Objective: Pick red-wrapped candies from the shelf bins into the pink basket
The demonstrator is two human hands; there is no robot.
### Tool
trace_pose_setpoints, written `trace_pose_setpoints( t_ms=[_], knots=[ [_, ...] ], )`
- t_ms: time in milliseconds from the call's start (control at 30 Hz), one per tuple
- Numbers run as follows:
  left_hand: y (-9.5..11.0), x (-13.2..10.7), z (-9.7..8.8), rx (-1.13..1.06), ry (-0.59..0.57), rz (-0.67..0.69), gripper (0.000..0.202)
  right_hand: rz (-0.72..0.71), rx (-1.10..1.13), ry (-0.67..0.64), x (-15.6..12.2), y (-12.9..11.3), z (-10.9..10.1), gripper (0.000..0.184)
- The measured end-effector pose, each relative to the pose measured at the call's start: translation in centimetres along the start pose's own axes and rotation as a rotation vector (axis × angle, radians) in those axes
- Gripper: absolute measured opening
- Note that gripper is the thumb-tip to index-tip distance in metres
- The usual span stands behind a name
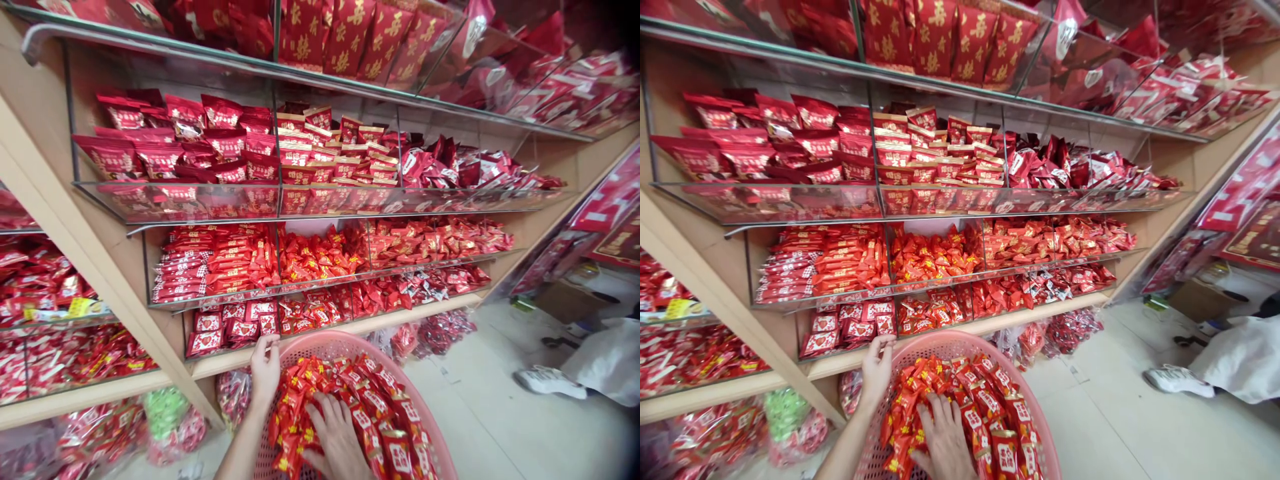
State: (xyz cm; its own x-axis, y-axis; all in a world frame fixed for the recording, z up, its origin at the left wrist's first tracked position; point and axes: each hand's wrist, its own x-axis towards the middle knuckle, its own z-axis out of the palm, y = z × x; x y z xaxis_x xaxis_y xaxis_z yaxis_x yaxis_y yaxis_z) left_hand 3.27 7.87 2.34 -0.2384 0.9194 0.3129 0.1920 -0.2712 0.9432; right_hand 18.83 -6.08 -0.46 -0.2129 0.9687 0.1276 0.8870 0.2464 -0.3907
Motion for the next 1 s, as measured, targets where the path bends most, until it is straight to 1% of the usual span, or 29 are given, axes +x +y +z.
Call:
trace_pose_setpoints(
  t_ms=[67, 133, 167, 233, 300, 367, 433, 533, 600, 667, 733, 767, 833, 933, 1000],
  knots=[
    [0.0, 0.0, 0.0, 0.001, -0.002, 0.000, 0.018, -0.029, 0.059, 0.030, 1.1, -0.6, -2.7, 0.058],
    [0.0, 0.0, -0.1, 0.001, -0.004, -0.002, 0.018, -0.082, 0.108, 0.099, 3.0, -1.2, -6.5, 0.048],
    [0.0, 0.0, -0.1, 0.000, -0.003, -0.004, 0.019, -0.102, 0.122, 0.144, 4.2, -1.6, -8.6, 0.044],
    [0.0, 0.0, -0.1, -0.001, 0.000, -0.009, 0.019, -0.185, 0.140, 0.254, 7.0, -2.2, -12.9, 0.040],
    [-0.1, 0.0, -0.1, -0.003, 0.006, -0.016, 0.019, -0.257, 0.139, 0.365, 10.1, -2.7, -16.6, 0.036],
    [-0.2, 0.0, -0.1, -0.008, 0.015, -0.020, 0.019, -0.295, 0.110, 0.423, 13.2, -3.1, -19.5, 0.035],
    [-0.3, 0.1, -0.1, -0.017, 0.022, -0.021, 0.019, -0.296, 0.070, 0.417, 16.3, -3.3, -21.3, 0.038],
    [-0.4, 0.1, -0.1, -0.032, 0.024, -0.022, 0.020, -0.221, 0.021, 0.305, 20.4, -3.3, -22.4, 0.046],
    [-0.4, 0.2, -0.2, -0.039, 0.022, -0.023, 0.021, -0.147, -0.024, 0.196, 22.5, -3.1, -22.4, 0.060],
    [-0.4, 0.2, -0.2, -0.045, 0.020, -0.026, 0.022, -0.055, -0.081, 0.076, 23.9, -3.0, -22.4, 0.074],
    [-0.3, 0.3, -0.2, -0.049, 0.022, -0.030, 0.022, 0.026, -0.139, -0.011, 24.7, -3.0, -22.4, 0.082],
    [-0.3, 0.3, -0.2, -0.051, 0.024, -0.033, 0.022, 0.055, -0.164, -0.033, 24.9, -3.0, -22.5, 0.082],
    [-0.2, 0.3, -0.1, -0.053, 0.027, -0.036, 0.022, 0.082, -0.198, -0.032, 25.1, -3.0, -22.7, 0.079],
    [-0.2, 0.3, -0.1, -0.053, 0.029, -0.038, 0.021, 0.088, -0.223, -0.013, 25.0, -3.2, -22.9, 0.074],
    [-0.1, 0.3, -0.1, -0.051, 0.028, -0.038, 0.021, 0.084, -0.245, -0.010, 25.0, -3.4, -22.9, 0.076]
  ],
)
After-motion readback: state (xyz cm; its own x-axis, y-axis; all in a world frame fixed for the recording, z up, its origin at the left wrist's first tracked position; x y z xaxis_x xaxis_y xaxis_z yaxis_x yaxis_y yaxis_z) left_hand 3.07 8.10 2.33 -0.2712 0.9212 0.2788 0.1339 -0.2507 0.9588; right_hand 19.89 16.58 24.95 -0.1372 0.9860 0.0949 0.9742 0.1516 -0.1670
